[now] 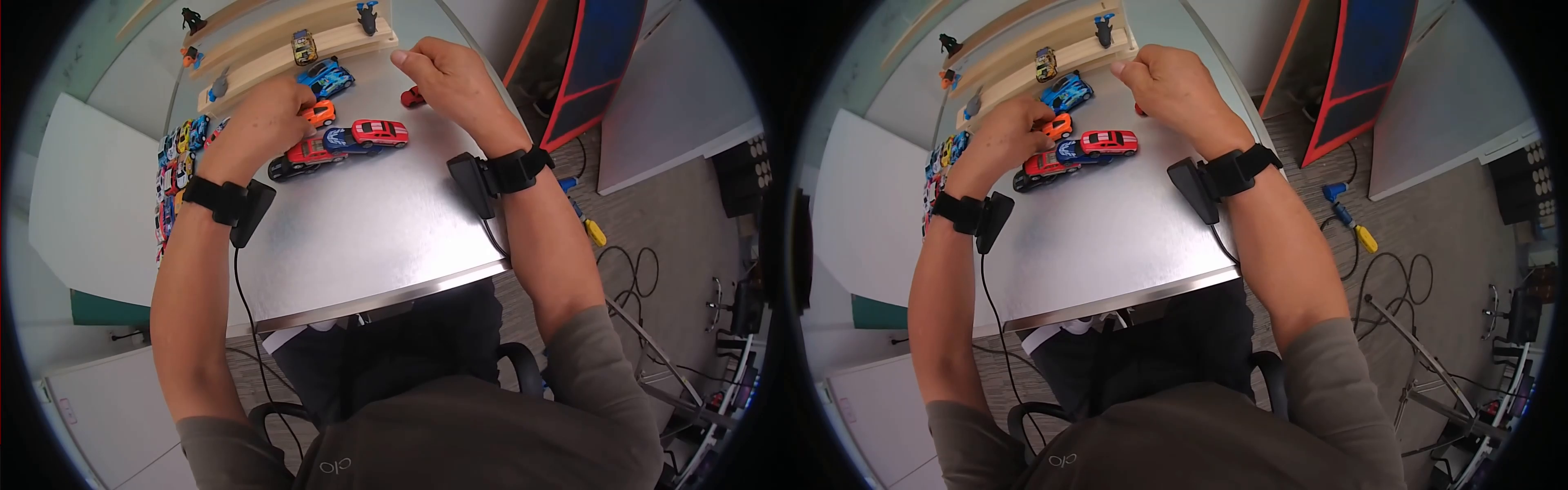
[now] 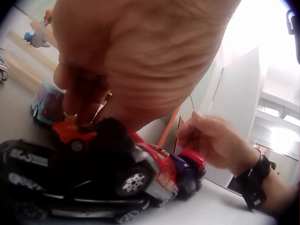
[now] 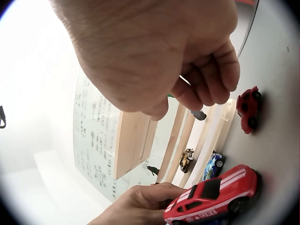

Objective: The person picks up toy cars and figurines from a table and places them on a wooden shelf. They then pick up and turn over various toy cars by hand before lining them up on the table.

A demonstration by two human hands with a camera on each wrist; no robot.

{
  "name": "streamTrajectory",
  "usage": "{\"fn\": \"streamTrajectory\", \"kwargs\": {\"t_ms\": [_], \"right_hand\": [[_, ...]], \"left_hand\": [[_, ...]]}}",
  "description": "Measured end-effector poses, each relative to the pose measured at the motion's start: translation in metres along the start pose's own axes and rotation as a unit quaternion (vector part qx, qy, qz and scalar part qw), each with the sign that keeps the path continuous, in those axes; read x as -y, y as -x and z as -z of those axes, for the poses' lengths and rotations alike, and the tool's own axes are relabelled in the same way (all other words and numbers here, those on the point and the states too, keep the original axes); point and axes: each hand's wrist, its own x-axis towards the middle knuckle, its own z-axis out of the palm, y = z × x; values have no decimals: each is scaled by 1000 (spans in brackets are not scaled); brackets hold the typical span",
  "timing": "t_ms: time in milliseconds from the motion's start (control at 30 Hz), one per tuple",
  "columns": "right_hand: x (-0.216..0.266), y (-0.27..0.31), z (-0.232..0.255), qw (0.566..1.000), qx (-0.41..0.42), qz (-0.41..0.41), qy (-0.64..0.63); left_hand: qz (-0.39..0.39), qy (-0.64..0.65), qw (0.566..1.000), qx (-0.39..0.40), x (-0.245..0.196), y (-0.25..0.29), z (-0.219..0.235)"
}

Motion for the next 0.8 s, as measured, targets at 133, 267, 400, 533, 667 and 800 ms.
{"fn": "streamTrajectory", "kwargs": {"t_ms": [133,267,400,533,667,800], "right_hand": [[-5,-4,-2,998,30,-22,45],[-12,-8,-3,994,63,-17,92],[-8,-8,0,993,60,-4,103],[2,-3,2,990,86,-8,110],[2,3,-6,992,10,122,19],[10,4,-5,985,33,153,-76]], "left_hand": [[17,-63,997,37,2,-9,-3],[23,-66,997,43,3,-15,-4],[78,-10,996,49,5,-15,1],[37,33,997,-60,3,-6,11],[-12,90,990,-111,-14,-2,21],[-131,70,977,-152,-38,-1,22]]}}
